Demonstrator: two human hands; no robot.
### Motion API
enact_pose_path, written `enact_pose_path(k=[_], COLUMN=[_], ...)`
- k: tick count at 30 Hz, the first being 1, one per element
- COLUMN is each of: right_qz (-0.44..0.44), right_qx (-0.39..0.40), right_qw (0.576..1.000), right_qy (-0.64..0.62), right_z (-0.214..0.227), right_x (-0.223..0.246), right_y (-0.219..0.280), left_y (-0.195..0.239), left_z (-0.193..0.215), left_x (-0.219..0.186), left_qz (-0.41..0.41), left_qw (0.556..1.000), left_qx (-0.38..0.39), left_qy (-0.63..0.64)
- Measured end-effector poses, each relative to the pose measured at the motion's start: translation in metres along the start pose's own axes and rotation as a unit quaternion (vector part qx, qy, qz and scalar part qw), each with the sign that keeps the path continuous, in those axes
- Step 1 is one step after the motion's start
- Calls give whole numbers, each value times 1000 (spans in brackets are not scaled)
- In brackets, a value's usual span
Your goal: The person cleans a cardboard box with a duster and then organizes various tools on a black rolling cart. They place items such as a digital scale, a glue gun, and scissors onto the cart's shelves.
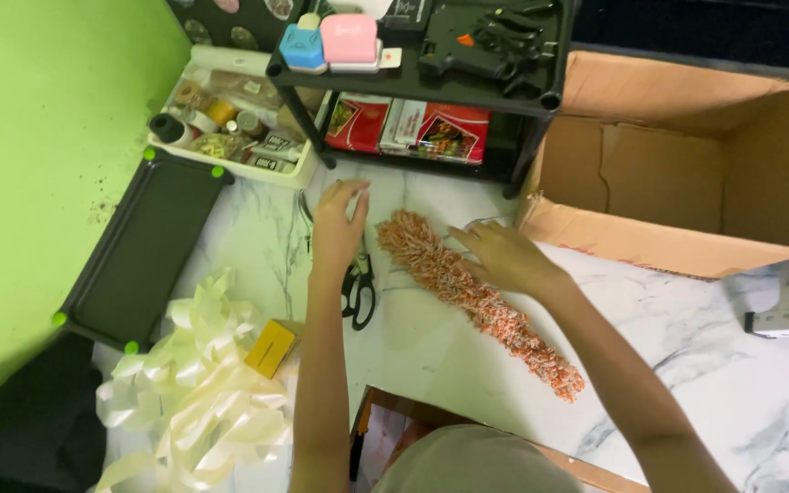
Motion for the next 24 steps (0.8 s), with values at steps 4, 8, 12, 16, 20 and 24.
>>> enact_pose_path(k=[4,8,12,16,20,24], right_qz=[-191,-238,-247,-227,-53,-147], right_qx=[170,174,36,-15,-7,0], right_qw=[967,956,965,966,989,985], right_qy=[18,3,-79,-124,-139,-96], right_z=[-85,-146,-144,-112,-116,-83], right_x=[-28,-42,-41,-17,7,3], right_y=[37,62,68,69,65,53], left_y=[76,122,146,172,178,177], left_z=[-15,-22,-41,-62,-47,-25], left_x=[82,85,75,116,105,79], left_qz=[78,134,198,240,191,114], left_qw=[994,968,920,901,936,981], left_qx=[-2,22,114,160,138,63], left_qy=[-78,-209,-319,-323,-263,-142])
Point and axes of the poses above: each hand's wrist, its own y-axis away from the middle knuckle, its own z-axis out of the back of the hand, x = y × z, the point moved 8 cm from there along -y, towards the middle knuckle, and after that the axes turned 5 degrees about -y, right-handed, at the moved point
